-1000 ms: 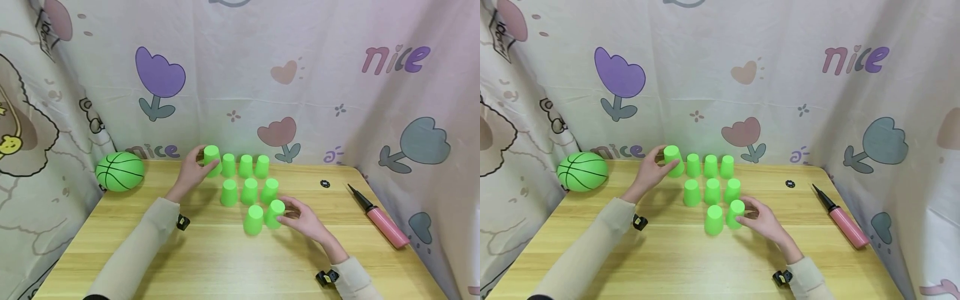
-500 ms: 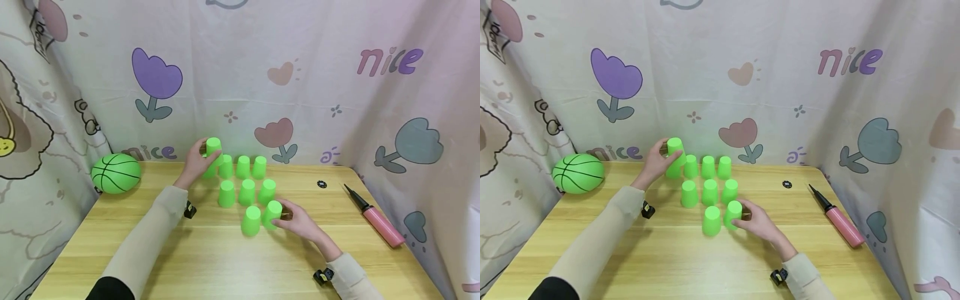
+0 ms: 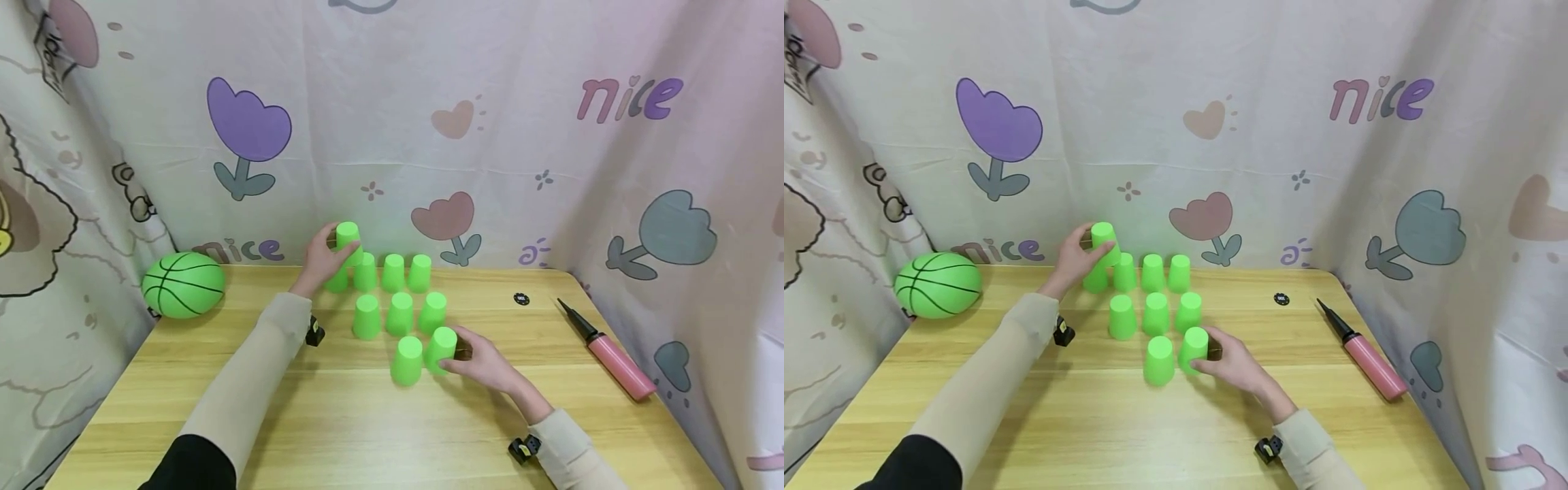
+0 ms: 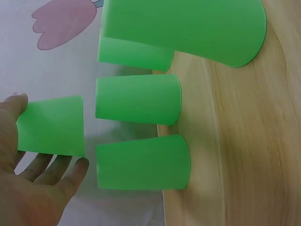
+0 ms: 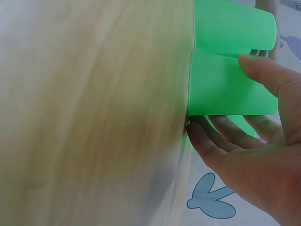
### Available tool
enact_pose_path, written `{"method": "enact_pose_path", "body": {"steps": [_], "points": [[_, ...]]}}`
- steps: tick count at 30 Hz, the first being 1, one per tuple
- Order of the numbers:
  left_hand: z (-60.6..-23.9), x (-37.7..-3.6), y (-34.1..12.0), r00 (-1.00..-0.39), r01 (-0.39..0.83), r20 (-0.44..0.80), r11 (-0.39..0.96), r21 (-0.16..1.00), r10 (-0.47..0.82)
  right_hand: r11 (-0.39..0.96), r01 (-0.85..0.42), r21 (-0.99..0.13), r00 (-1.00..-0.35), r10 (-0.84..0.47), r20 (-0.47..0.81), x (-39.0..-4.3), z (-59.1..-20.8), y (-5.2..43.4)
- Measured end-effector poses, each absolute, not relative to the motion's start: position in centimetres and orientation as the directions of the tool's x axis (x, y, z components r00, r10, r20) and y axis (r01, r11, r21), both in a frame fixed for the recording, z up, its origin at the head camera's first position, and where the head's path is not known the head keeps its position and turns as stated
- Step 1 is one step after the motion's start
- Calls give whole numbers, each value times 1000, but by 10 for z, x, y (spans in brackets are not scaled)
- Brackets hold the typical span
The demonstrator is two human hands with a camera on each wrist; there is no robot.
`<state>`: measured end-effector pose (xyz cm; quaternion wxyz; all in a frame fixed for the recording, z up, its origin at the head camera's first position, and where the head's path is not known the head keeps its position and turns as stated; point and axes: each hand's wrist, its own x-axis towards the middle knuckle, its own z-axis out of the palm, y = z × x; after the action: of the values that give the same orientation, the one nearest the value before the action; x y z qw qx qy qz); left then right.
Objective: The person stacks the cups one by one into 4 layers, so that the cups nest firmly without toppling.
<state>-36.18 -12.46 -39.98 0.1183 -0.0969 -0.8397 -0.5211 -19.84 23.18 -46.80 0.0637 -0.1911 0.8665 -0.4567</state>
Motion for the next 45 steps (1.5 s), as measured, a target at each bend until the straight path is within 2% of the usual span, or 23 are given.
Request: {"method": "enact_pose_path", "body": {"steps": [16, 27, 45], "points": [[-400, -369, -128, -978, 195, 207, 473, 859, 27, 526, -269, -807, -920, -387, 55, -199, -468, 230], [-400, -374, -128, -973, 217, 225, 492, 843, 44, 503, -265, -823, -913, -404, 47, -200, -468, 231], [-399, -369, -134, -980, 181, 196, 535, 825, 30, 504, -261, -823, -920, -387, 55, -198, -468, 232]]}}
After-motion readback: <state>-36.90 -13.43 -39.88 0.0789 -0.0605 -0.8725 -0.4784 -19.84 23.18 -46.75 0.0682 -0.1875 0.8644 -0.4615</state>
